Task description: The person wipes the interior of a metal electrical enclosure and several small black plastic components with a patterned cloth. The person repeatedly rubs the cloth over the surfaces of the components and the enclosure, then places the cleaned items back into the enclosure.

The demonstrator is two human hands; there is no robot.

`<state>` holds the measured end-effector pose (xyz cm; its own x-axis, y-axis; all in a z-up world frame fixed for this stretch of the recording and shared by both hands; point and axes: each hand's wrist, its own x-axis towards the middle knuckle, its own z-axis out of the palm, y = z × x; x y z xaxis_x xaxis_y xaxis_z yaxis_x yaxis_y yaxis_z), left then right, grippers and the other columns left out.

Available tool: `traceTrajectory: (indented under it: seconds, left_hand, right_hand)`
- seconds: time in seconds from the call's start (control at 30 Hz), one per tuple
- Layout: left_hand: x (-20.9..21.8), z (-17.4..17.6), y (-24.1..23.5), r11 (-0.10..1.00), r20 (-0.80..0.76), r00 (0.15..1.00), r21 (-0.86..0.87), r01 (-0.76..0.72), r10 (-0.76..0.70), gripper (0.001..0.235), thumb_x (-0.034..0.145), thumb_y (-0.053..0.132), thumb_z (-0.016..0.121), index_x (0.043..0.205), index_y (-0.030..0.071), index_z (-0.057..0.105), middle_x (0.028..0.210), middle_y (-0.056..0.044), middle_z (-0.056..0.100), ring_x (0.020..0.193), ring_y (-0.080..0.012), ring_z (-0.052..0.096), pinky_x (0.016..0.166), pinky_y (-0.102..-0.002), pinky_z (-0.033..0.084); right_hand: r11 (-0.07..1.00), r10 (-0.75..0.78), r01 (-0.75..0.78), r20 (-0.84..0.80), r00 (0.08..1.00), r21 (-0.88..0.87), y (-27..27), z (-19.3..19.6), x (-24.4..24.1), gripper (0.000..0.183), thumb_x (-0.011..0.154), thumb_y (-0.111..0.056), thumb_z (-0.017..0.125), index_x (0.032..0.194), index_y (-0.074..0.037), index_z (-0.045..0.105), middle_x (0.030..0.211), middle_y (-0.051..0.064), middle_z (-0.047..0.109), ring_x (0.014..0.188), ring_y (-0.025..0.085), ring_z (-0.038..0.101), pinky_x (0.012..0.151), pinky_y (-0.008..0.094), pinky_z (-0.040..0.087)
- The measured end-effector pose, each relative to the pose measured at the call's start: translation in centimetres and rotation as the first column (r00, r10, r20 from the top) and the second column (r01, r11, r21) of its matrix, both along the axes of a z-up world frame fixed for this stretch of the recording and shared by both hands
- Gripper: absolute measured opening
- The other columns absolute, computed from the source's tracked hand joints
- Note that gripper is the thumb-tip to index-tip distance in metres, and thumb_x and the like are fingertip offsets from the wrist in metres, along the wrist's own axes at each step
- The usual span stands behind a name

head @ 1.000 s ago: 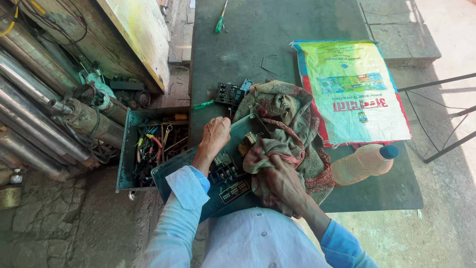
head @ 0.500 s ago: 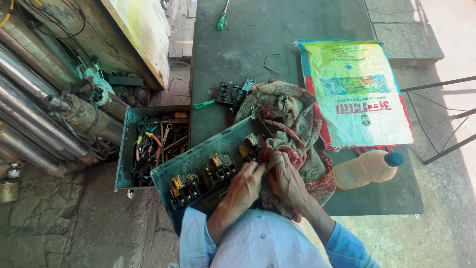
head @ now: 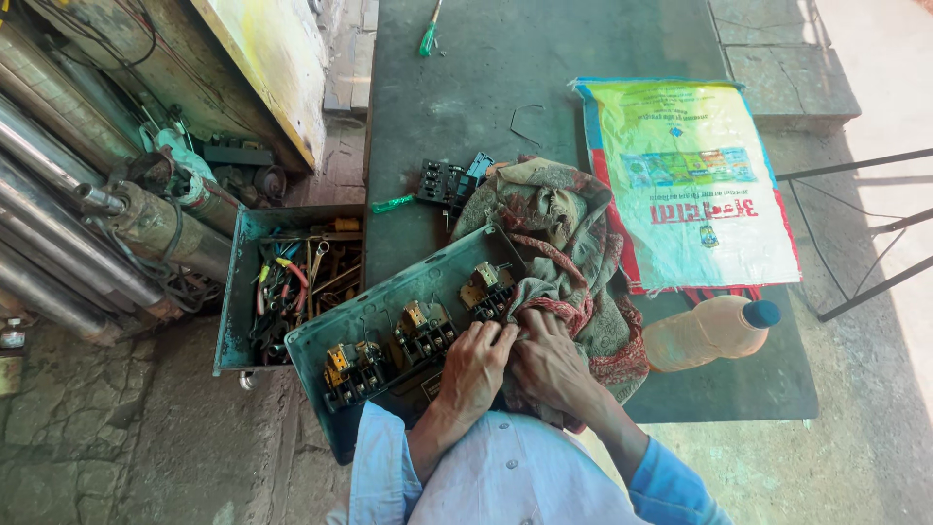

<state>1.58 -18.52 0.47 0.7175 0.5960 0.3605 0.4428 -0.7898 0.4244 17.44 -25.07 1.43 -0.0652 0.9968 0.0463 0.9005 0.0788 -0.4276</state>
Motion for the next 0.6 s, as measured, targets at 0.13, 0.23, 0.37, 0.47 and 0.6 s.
traceTrajectory:
  seconds: [0.13,0.23,0.37,0.47,0.6]
  left_hand:
    - [0.4,-0.8,0.1,0.996,-0.091,0.993,0.037,-0.077,0.08,0.018,0.09,0.006,0.063,0.106,0.0,0.07,0.094,-0.013,0.064,0.093,-0.0284,0.063,0.081,-0.04,0.054]
    - [0.5,-1.1,0.0,0.993,-0.066,0.993,0.064,-0.098,0.102,0.017,0.089,0.007,0.064,0.104,0.0,0.069,0.094,-0.013,0.063,0.094,-0.0287,0.062,0.081,-0.04,0.054]
    - [0.2,-0.4,-0.3,0.984,0.093,0.989,0.129,-0.125,0.113,0.025,0.087,0.006,0.066,0.112,0.001,0.068,0.1,-0.012,0.062,0.096,-0.028,0.061,0.084,-0.039,0.053]
    - [-0.8,-0.1,-0.6,0.983,0.187,0.979,0.147,-0.108,0.08,0.027,0.087,0.013,0.073,0.111,0.003,0.068,0.099,-0.011,0.06,0.093,-0.0282,0.059,0.082,-0.041,0.05]
    - [-2.3,-1.2,-1.4,0.999,0.075,0.997,0.016,-0.031,0.029,0.028,0.083,0.015,0.074,0.106,0.003,0.066,0.099,-0.012,0.06,0.094,-0.0297,0.06,0.086,-0.042,0.053]
  right_hand:
    - [0.922,-0.124,0.246,-0.371,0.92,0.3,-1.2,-0.1,0.5,0.029,0.084,-0.01,0.073,0.111,-0.003,0.07,0.123,0.019,0.059,0.115,0.036,0.06,0.096,0.046,0.052]
    - [0.882,-0.256,0.368,-0.357,0.899,0.295,-1.2,-1.4,0.2,0.036,0.077,-0.012,0.078,0.108,-0.003,0.063,0.117,0.017,0.059,0.104,0.035,0.064,0.083,0.044,0.057]
    - [0.893,-0.371,0.417,-0.245,0.896,0.172,1.0,-4.0,-0.2,0.032,0.078,-0.007,0.074,0.109,-0.007,0.067,0.109,0.014,0.06,0.098,0.037,0.066,0.079,0.045,0.057]
    - [0.864,-0.456,0.489,-0.225,0.861,0.122,2.3,-5.6,-0.7,0.02,0.084,-0.008,0.073,0.103,-0.008,0.067,0.105,0.014,0.061,0.094,0.036,0.068,0.08,0.045,0.057]
    - [0.92,-0.171,0.189,-0.083,0.982,0.344,1.6,-6.7,-1.6,0.028,0.077,-0.002,0.068,0.105,-0.005,0.069,0.109,0.016,0.063,0.096,0.036,0.069,0.079,0.045,0.058]
